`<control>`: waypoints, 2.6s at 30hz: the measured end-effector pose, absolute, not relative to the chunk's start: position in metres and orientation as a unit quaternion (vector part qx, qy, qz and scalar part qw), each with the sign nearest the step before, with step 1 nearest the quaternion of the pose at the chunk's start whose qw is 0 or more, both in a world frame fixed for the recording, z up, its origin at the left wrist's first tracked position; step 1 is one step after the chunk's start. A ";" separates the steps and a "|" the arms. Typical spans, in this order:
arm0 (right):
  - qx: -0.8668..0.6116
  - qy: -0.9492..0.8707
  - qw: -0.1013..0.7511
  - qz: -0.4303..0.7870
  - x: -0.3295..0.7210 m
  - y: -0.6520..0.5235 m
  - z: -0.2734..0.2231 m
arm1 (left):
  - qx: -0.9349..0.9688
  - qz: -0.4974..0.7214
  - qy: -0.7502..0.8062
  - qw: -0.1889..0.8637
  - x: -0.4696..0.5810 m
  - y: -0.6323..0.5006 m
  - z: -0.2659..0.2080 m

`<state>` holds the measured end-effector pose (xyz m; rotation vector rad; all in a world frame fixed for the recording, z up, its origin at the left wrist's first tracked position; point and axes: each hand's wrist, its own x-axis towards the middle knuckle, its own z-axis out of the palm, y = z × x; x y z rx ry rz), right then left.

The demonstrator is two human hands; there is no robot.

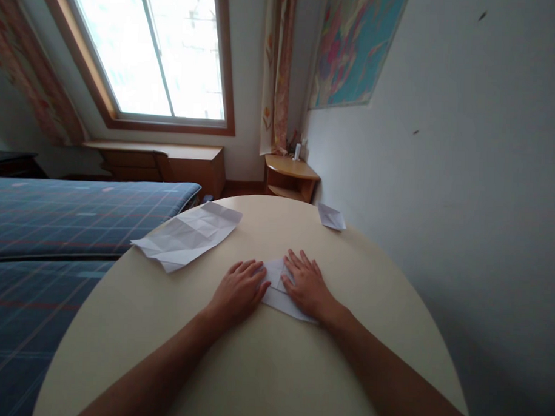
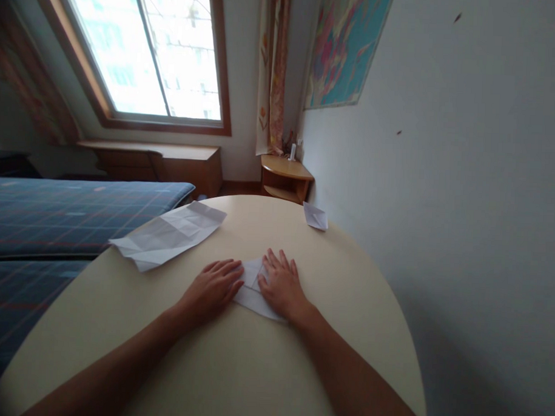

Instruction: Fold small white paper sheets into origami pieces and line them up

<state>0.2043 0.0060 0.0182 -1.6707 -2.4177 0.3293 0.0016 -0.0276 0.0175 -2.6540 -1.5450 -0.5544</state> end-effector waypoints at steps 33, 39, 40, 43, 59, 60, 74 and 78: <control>-0.518 -0.832 0.182 0.072 0.207 0.007 0.015 | -0.862 -0.177 -0.475 -0.004 -0.006 -0.024 0.016; -0.502 -0.829 0.233 0.084 0.208 0.009 0.014 | -0.868 -0.189 -0.458 -0.013 -0.006 -0.022 0.014; -0.498 -0.829 0.242 0.085 0.208 0.009 0.014 | -0.868 -0.191 -0.459 -0.012 -0.006 -0.021 0.013; -0.487 -0.832 0.251 0.087 0.209 0.009 0.015 | -0.863 -0.200 -0.464 -0.015 -0.008 -0.018 0.009; -0.484 -0.832 0.255 0.086 0.209 0.006 0.022 | -0.863 -0.233 -0.447 -0.018 -0.006 -0.024 0.016; -0.484 -0.832 0.258 0.085 0.208 0.006 0.022 | -0.863 -0.235 -0.447 -0.014 -0.006 -0.025 0.016; -0.452 -0.838 0.286 0.106 0.206 0.003 0.024 | -0.866 -0.217 -0.450 0.024 -0.006 -0.022 0.016; -0.444 -0.838 0.296 0.111 0.205 0.003 0.022 | -0.861 -0.226 -0.455 0.021 -0.007 -0.020 0.013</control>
